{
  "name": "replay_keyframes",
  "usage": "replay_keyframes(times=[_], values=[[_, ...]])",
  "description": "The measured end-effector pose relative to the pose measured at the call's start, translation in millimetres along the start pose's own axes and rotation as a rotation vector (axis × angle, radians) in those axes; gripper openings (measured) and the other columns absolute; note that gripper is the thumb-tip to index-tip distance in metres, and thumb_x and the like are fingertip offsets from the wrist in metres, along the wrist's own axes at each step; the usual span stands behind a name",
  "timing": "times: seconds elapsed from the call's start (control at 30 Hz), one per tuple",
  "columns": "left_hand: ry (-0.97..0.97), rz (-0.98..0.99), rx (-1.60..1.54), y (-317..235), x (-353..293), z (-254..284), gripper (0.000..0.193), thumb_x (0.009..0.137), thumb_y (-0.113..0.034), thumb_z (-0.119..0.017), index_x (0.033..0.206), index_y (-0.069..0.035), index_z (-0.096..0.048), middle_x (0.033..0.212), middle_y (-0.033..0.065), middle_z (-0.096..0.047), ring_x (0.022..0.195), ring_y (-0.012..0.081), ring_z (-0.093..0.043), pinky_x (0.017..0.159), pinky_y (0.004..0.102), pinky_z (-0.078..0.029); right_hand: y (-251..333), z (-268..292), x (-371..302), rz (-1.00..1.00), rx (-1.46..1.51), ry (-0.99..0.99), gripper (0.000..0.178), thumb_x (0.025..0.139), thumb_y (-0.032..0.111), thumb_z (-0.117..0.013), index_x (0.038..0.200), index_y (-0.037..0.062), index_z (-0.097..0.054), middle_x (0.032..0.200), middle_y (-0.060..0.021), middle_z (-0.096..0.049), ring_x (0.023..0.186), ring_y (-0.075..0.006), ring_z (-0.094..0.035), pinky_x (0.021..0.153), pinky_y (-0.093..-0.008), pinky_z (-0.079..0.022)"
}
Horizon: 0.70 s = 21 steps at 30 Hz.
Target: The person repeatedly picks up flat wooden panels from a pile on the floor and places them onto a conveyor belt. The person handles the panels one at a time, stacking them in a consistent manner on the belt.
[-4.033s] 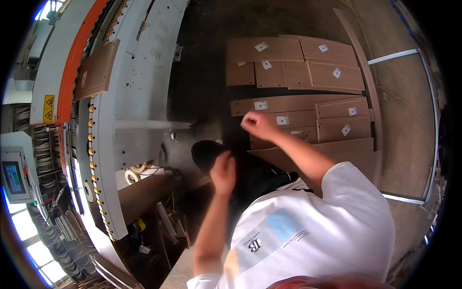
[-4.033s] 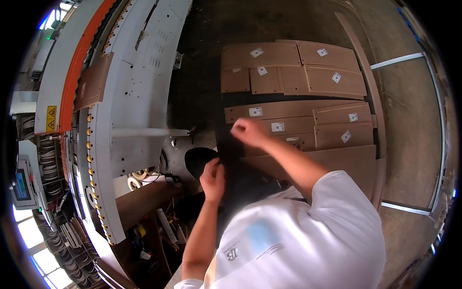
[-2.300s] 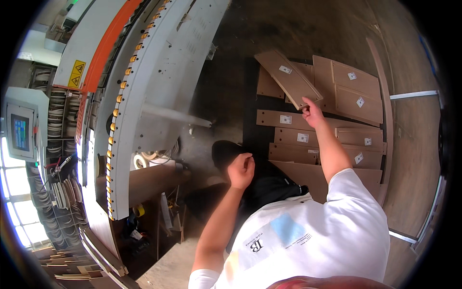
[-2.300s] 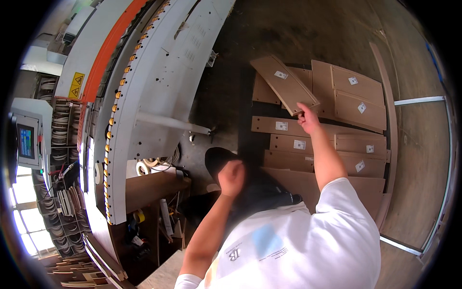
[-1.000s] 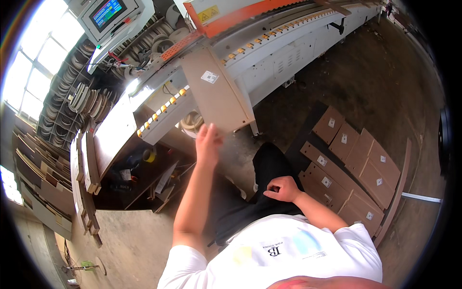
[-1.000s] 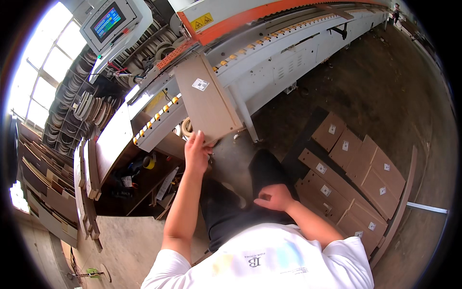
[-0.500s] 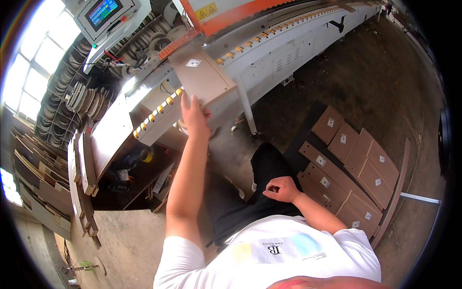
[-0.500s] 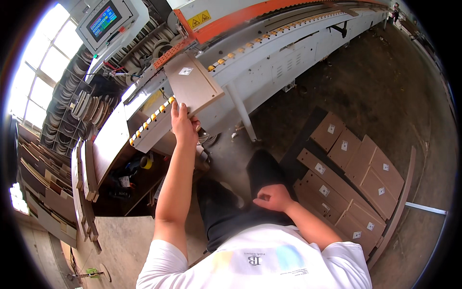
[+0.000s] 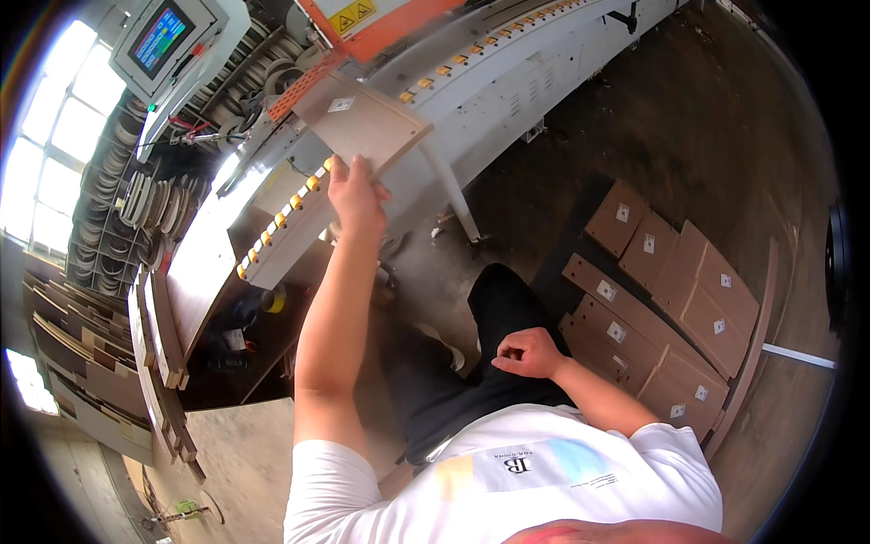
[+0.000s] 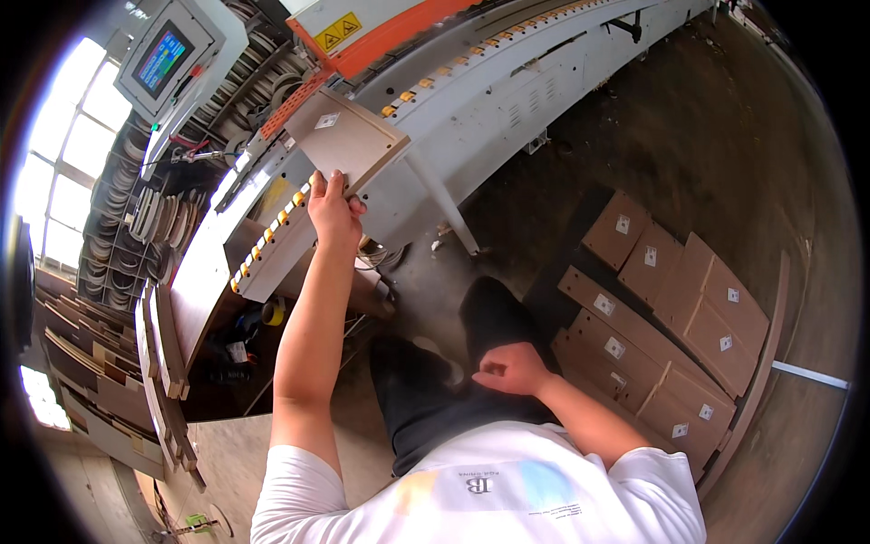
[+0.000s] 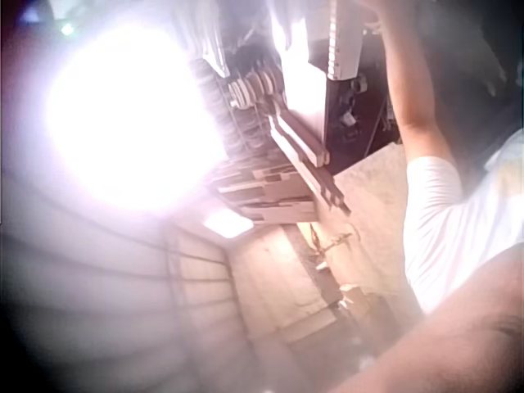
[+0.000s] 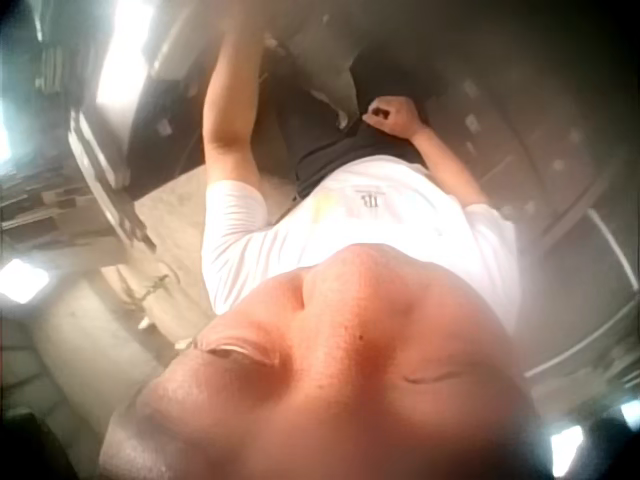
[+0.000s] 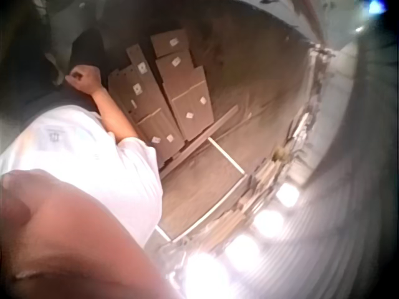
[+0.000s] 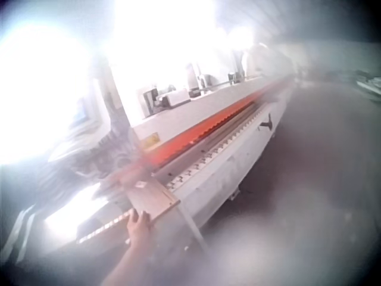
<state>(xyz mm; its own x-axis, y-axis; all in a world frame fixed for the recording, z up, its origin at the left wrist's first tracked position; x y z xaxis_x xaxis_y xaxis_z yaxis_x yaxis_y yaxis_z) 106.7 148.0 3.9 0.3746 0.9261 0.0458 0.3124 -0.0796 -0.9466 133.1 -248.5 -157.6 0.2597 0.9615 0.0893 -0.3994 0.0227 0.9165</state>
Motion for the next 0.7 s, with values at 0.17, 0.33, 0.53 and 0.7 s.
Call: replay_keyframes(times=[0.17, 0.33, 0.53, 0.7], values=[[-0.052, 0.010, -0.038, 13, 10, -36, 0.022, 0.105, -0.013, -0.066, 0.125, -0.009, -0.058, 0.091, 0.0034, -0.063, 0.045, 0.0146, -0.050, 0.041, 0.0319, -0.044, 0, 6, -2, 0.041, 0.009, -0.005, 0.023, 0.087, 0.035, -0.084, 0.083, 0.0148, -0.074, 0.072, -0.0038, -0.069, 0.063, -0.0225, -0.066, 0.059, -0.0347, -0.050], [-0.034, 0.053, 0.003, 38, 42, -50, 0.066, 0.100, -0.009, -0.072, 0.159, -0.012, -0.043, 0.093, 0.0030, -0.064, 0.055, 0.0129, -0.051, 0.044, 0.0303, -0.046, -2, 11, -4, 0.050, 0.023, 0.013, 0.031, 0.091, 0.046, -0.079, 0.084, 0.0159, -0.074, 0.075, -0.0041, -0.069, 0.068, -0.0254, -0.068, 0.061, -0.0386, -0.050], [0.279, 0.152, -0.065, 54, 74, -64, 0.064, 0.107, -0.015, -0.065, 0.163, -0.016, -0.032, 0.117, 0.0126, -0.067, 0.078, 0.0183, -0.063, 0.076, 0.0370, -0.059, -11, 10, -19, 0.071, 0.070, -0.050, 0.032, 0.093, 0.047, -0.076, 0.085, 0.0159, -0.074, 0.079, -0.0045, -0.072, 0.075, -0.0271, -0.071, 0.065, -0.0404, -0.052], [0.467, 0.239, 0.161, 64, -33, -118, 0.062, 0.108, -0.023, -0.066, 0.161, -0.006, -0.038, 0.139, 0.0231, -0.065, 0.085, 0.0203, -0.066, 0.084, 0.0361, -0.059, -44, 33, -47, 0.010, -0.075, -0.445, 0.031, 0.091, 0.046, -0.078, 0.087, 0.0154, -0.076, 0.083, -0.0048, -0.074, 0.080, -0.0274, -0.073, 0.069, -0.0407, -0.055]])
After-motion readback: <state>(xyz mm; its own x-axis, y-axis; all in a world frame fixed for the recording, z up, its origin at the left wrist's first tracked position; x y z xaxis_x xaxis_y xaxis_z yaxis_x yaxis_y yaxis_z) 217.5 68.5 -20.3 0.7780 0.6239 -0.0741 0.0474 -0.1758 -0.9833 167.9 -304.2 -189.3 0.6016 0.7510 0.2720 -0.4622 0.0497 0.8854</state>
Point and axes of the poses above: each hand's wrist, its own x-axis towards the middle knuckle, its own z-axis out of the back of the hand, y = z × x, the point moved 2 cm from there along x, towards the middle knuckle
